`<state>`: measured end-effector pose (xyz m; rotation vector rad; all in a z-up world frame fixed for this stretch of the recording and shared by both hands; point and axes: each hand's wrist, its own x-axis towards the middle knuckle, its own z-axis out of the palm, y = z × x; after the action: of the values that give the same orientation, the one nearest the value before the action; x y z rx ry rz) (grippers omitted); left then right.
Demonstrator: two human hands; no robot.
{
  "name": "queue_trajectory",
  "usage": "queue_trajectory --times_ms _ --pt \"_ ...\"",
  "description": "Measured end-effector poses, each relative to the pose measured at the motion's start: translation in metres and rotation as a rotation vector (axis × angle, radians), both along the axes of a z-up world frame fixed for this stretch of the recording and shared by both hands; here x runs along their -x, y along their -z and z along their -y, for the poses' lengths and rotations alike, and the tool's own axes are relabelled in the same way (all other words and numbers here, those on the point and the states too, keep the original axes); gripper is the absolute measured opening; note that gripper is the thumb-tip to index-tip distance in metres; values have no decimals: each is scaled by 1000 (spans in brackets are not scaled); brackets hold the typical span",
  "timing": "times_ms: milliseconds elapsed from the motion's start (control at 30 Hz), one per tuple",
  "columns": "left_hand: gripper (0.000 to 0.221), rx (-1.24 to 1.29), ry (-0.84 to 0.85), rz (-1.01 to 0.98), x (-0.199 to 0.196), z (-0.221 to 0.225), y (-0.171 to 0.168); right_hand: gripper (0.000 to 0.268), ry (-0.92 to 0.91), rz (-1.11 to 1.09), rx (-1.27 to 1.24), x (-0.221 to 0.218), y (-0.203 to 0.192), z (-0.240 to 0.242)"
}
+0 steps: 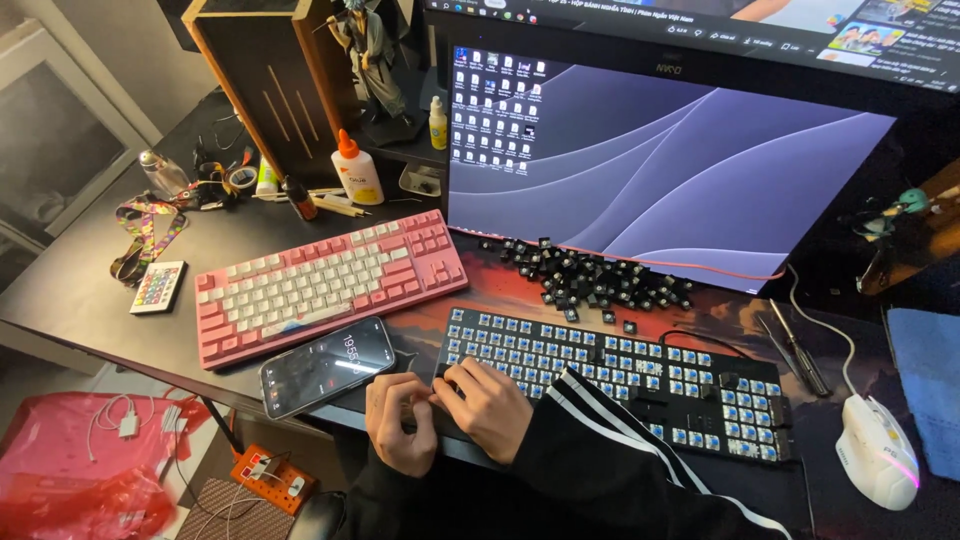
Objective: Installing individual keycaps onto the switches of a mechanical keyboard base.
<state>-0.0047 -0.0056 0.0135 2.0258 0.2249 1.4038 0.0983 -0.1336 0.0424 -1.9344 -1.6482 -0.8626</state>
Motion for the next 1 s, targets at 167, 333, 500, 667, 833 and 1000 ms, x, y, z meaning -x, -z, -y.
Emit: queue_trajectory --times_ms 167,333,500,667,833,1000 --pt "19 -11 8 11 0 1 -3 16 11 -16 -30 1 2 1" --pt "20 -15 5 11 0 0 1 18 -2 2 -88 3 -10 0" --pt "20 -31 8 40 -2 -1 1 22 -37 -57 -25 -1 -5 1" --pt "21 -31 4 47 -3 1 -1 16 -31 -82 29 1 -7 6" --pt "20 -26 13 34 -3 4 -6 17 -51 -167 14 -5 8 13" --pt "22 -10 39 -12 2 7 -19 16 -136 -739 8 -24 -9 33"
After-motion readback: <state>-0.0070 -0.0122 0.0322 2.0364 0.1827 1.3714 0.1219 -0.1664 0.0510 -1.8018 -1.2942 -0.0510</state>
